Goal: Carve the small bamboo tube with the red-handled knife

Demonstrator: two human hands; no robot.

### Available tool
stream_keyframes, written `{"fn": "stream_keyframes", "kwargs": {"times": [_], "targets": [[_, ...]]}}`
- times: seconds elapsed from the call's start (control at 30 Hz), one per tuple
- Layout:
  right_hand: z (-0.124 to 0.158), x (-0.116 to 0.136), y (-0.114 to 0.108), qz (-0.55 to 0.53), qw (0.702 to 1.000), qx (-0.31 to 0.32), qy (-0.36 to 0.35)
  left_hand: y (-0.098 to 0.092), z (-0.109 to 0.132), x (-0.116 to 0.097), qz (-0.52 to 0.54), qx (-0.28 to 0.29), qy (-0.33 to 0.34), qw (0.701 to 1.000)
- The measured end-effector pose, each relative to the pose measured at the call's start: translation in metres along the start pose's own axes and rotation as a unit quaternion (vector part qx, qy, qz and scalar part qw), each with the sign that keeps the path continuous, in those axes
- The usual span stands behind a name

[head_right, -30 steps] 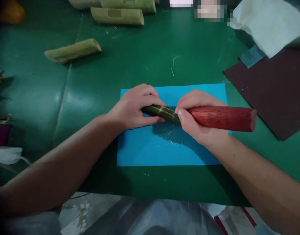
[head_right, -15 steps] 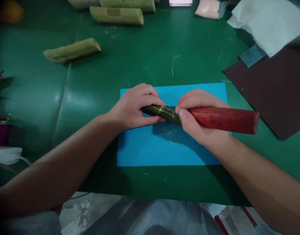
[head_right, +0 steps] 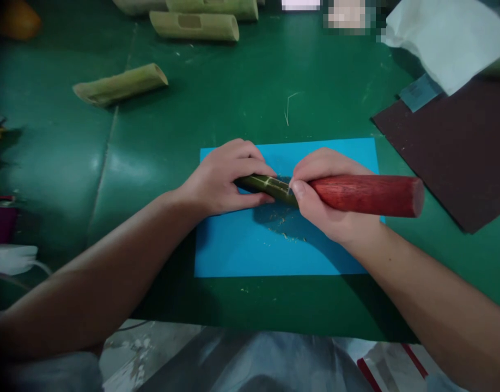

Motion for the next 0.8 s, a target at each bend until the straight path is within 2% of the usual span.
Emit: {"fn": "stream_keyframes", "kwargs": {"times": [0.27, 0.43, 0.57, 0.8], "targets": [[0.0027, 0.0011, 0.0005, 0.001, 1.0, -0.026, 0.006, 0.0001, 0.0007, 0.0008, 0.008, -0.01, 0.012, 1.0], [0.003, -0.0013, -0.0015, -0.003, 1.0, -0.017, -0.023, -0.0003, -0.0001, -0.0009, 0.009, -0.011, 0.01, 1.0], [0.0039, -0.0027, -0.0013, 0.005, 0.999, -0.033, -0.002, 0.0005, -0.0003, -0.0003, 0.005, -0.005, 0.003, 1.0], [-0.0013, 0.002, 0.0011, 0.02, 1.0, 0.009, -0.001, 0.0003, 0.0009, 0.0011, 0.005, -0.014, 0.02, 1.0]]}}
Point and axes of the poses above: each hand's wrist, its own z-axis away from the middle knuckle, its own y-axis out of the palm, x = y × z, the point moved 3 cm from there along -z, towards the middle knuckle, and after that the axes turned 7 degrees about -y, right-handed, at the moved point
